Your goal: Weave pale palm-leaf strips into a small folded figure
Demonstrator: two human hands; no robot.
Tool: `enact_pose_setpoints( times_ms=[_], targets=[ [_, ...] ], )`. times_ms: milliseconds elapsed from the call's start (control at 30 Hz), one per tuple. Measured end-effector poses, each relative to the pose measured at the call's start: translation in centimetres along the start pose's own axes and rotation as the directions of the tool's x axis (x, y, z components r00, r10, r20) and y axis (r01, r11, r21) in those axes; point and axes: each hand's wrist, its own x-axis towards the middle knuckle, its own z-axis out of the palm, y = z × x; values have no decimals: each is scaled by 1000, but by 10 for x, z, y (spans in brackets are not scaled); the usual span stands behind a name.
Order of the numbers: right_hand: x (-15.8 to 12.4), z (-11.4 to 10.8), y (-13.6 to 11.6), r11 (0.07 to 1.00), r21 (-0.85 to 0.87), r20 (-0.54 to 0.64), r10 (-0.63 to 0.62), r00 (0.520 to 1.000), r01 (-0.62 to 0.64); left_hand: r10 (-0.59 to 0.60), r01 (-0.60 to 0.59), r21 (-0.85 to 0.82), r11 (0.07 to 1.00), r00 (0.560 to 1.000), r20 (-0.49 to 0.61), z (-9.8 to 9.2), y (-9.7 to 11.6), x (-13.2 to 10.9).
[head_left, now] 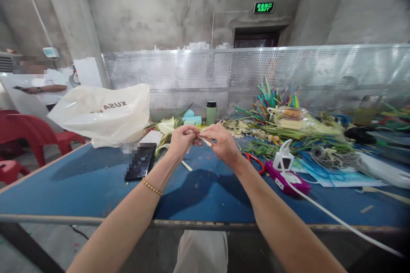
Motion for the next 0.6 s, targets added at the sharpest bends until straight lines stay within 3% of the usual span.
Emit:
enact_pose_setpoints(
  times_ms=[233, 400, 600],
  targets=[
    [1, -4, -7, 997, -79, 28, 14, 1000, -12, 88, -83, 40, 996, 988, -125, -7, -4, 6],
    [3, -7, -14, 994, -33, -71, 98, 993, -101, 97, -92, 58, 994, 993, -73, -9, -10, 8],
    [2, 4, -12, 949, 16, -79, 314, 946, -314, 188, -179, 159, 971, 981, -41, -4, -11, 2]
  ],
)
